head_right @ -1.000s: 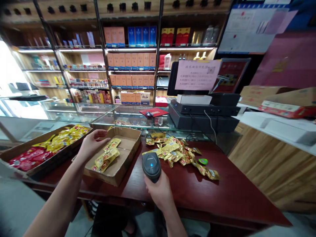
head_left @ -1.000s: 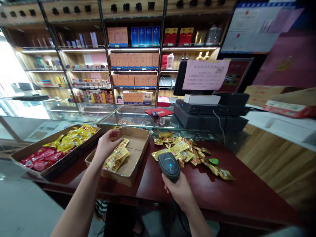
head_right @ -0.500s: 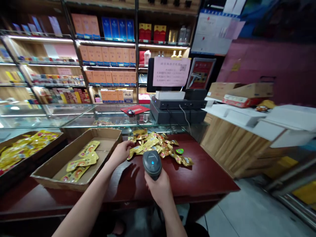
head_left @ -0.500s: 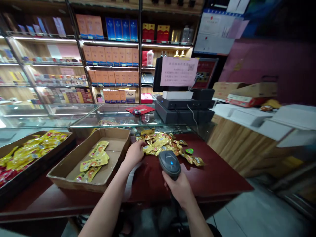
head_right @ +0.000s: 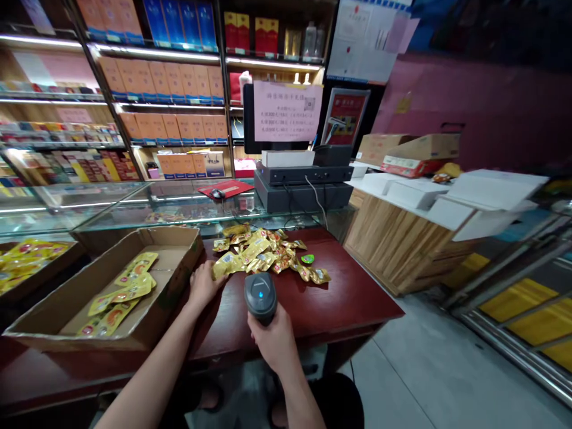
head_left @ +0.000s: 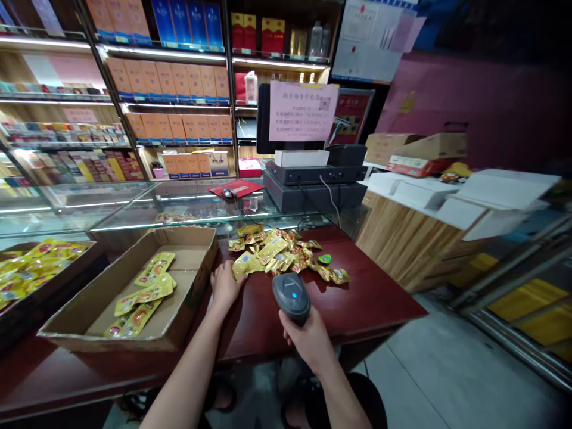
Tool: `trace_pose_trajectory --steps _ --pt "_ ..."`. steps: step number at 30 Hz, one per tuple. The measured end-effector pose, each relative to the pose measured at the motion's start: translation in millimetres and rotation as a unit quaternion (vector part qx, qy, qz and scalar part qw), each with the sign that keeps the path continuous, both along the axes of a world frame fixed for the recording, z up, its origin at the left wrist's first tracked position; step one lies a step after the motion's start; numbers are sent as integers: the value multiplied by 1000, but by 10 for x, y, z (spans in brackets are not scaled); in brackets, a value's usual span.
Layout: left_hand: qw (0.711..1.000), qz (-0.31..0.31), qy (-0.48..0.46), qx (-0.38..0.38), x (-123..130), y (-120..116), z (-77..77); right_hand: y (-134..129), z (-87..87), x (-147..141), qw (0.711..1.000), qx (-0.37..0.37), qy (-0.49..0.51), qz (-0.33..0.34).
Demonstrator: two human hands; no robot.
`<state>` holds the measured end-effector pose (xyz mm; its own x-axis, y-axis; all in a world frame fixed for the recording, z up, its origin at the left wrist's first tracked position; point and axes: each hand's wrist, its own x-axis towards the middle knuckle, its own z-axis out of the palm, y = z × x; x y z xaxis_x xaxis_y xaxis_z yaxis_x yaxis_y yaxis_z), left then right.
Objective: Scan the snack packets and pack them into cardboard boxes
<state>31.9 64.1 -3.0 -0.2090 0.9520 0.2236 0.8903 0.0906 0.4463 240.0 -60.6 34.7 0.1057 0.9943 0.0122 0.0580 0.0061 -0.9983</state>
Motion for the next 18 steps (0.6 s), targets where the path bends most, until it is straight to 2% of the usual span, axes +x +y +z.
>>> trace_pose_trajectory --steps 2,5,8,10,13,18 --pt "993 -31 -106 40 -38 -19 -46 -2 -10 -28 1000 0 -4 6" --pt "956 -93 -261 99 -74 -38 -62 -8 -18 -44 1000 5 -25 14" --pt "923 -130 -322 164 -85 -41 -56 -20 -34 -36 999 12 -41 11" --pt "908 -121 -347 200 -87 -25 -64 -25 -41 -30 999 20 -46 6" --pt "883 -107 -414 195 -84 7 -91 -25 -25 -41 998 32 -53 2" --pt "856 -143 -476 138 -56 -1 -78 -20 55 -117 997 43 -61 3"
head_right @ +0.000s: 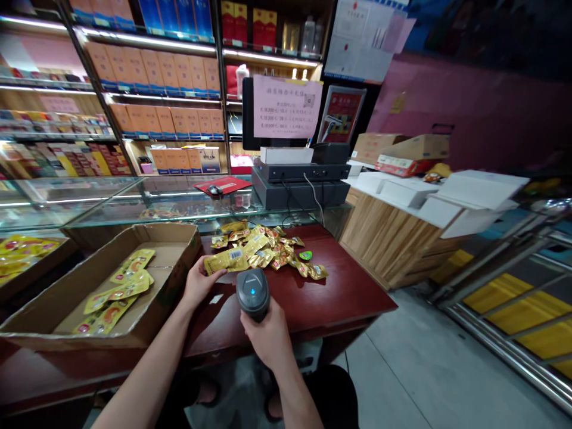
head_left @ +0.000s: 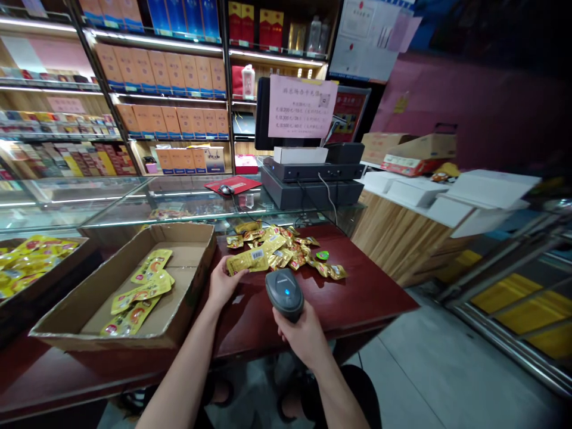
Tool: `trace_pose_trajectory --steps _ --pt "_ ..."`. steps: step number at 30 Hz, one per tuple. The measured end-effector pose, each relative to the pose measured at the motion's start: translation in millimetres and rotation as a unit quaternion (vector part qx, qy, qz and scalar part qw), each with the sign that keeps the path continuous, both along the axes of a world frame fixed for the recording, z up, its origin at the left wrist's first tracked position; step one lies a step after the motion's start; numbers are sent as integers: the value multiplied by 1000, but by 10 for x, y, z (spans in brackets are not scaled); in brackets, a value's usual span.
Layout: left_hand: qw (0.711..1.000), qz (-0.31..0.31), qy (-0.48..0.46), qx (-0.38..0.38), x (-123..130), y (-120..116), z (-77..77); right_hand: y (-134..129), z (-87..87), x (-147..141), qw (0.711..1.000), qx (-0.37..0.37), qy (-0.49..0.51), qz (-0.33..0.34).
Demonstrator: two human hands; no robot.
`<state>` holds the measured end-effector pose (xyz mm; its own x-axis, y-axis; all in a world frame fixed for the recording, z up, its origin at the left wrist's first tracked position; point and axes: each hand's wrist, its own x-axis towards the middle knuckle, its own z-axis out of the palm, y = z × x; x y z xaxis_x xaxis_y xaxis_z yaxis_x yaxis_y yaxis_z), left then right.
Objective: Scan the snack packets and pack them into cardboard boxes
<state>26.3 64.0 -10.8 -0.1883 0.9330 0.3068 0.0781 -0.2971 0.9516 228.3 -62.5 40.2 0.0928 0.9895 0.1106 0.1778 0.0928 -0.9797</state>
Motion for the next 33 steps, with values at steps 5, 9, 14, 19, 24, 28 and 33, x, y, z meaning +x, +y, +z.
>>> trace_pose_trajectory --steps 5,9,14,19,24,28,33 --pt "999 -33 3 9 36 -52 66 -9 74 -78 1000 -8 6 18" --pt "999 -42 10 13 51 -78 104 -4 89 -77 1000 -13 10 17" --pt "999 -34 8 14 50 -81 109 12 55 -50 1000 -22 10 16" --pt "999 -38 9 13 46 -78 103 25 16 -46 999 -21 21 17" --pt "999 -31 6 19 45 -61 91 20 10 -44 1000 -14 24 14" --pt "999 -25 13 24 37 -40 50 -6 55 -51 1000 -18 21 3" --pt "999 -8 20 26 104 -62 91 -21 116 -25 999 -32 27 14"
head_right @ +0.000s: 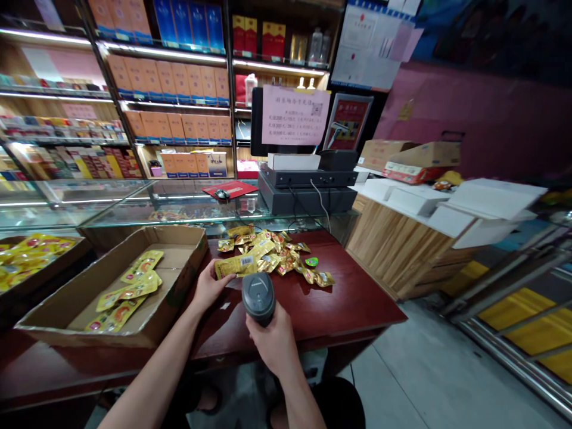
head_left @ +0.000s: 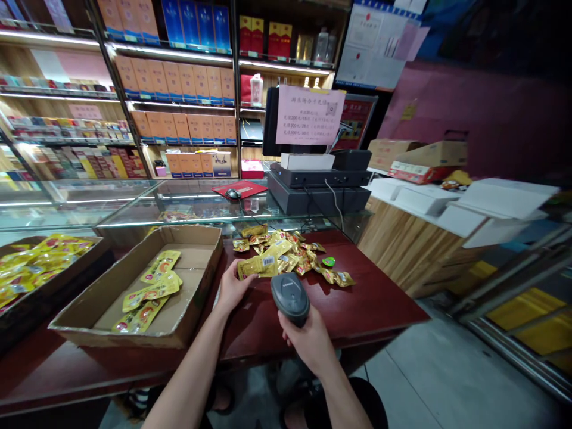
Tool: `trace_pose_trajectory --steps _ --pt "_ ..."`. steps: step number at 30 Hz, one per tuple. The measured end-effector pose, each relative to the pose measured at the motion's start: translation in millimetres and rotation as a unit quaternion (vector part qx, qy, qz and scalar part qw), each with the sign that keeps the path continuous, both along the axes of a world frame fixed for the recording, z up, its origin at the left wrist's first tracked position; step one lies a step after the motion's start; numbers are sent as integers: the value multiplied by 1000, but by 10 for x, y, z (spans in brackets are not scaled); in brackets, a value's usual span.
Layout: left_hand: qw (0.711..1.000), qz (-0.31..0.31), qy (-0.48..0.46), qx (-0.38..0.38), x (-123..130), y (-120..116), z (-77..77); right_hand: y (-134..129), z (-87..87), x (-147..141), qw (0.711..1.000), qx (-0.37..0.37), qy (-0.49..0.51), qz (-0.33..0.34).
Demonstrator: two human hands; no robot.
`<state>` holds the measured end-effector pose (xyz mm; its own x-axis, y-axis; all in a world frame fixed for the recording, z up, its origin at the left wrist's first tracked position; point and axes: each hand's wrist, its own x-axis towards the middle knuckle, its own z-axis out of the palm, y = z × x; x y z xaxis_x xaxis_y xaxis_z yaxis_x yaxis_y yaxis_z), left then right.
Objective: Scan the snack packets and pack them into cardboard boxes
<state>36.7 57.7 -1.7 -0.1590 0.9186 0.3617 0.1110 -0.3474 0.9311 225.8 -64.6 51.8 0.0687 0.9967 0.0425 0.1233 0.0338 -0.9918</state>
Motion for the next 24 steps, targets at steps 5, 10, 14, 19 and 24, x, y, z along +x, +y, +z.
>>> trace_pose_trajectory --steps 5,10,14,19,24 --pt "996 88 14 15 -54 -191 499 42 -22 31 1000 4 0 -24" --pt "977 195 56 62 -656 -475 1163 105 5 -76 1000 -20 15 -16" --pt "946 291 116 85 -1361 -689 1412 155 55 -261 1000 -14 9 -2" --pt "938 323 104 76 -1940 -926 1414 220 20 -530 999 -2 -1 43" --pt "940 321 90 71 -2009 -942 1283 239 -4 -642 997 7 -13 76"
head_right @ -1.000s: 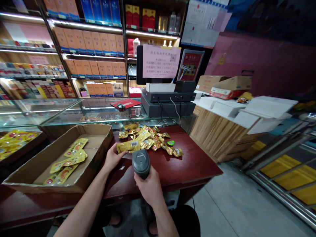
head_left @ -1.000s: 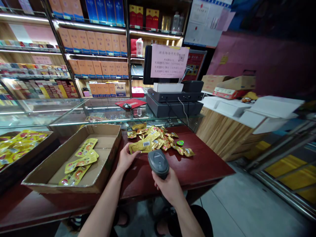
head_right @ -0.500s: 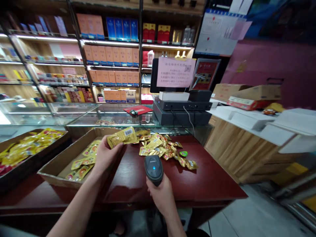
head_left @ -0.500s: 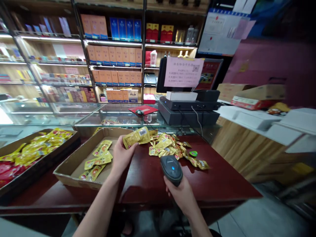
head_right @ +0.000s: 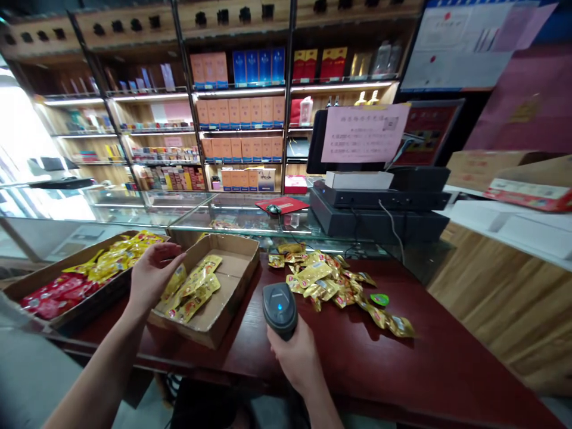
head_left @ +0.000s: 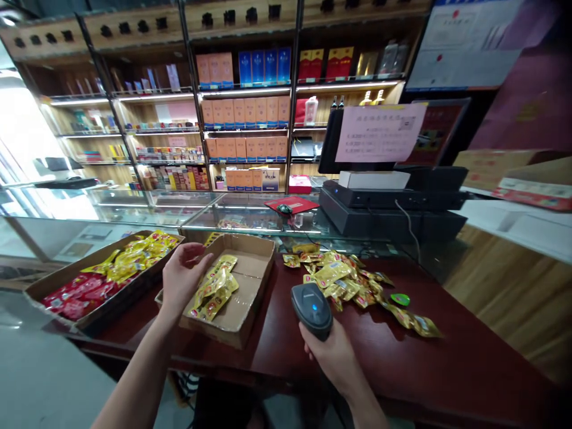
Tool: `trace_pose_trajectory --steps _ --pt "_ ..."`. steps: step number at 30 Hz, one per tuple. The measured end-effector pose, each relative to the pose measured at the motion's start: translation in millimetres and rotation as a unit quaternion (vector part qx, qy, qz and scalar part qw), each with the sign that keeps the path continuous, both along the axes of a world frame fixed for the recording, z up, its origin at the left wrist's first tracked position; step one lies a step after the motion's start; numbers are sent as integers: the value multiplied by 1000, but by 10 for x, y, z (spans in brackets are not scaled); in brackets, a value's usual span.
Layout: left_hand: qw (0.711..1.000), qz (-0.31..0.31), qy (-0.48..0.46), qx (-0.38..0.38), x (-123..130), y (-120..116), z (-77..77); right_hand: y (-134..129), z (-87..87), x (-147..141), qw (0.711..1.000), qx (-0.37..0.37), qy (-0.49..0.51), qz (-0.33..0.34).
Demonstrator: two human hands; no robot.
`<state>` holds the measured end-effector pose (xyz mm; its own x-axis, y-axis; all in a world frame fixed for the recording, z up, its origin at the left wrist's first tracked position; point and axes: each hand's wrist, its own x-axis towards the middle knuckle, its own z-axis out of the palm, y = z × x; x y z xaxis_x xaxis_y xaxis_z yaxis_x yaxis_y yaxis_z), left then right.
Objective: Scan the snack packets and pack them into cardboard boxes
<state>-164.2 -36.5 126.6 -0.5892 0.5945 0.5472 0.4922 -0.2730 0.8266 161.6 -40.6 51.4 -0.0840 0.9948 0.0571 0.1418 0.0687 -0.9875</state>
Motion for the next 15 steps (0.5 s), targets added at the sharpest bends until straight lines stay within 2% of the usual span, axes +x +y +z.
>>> trace_pose_trajectory --steps 2,4,7,10,13,15 --pt "1000 -21 0 -7 137 72 -51 4 5 34 1000 -3 4 -4" --pt "998 -54 5 -16 387 169 -92 6 10 111 1000 -6 12 -15" --pt "992 -117 21 -31 929 323 -141 -1 10 291 999 -18 21 -42" --pt "976 -210 40 -51 1517 508 -223 -25 7 520 996 -26 32 -76" --pt "954 -289 55 -64 1995 815 -379 -62 10 762 994 -10 39 -102" --pt "946 -304 77 -87 2232 1088 -516 -90 18 905 993 3 31 -118"
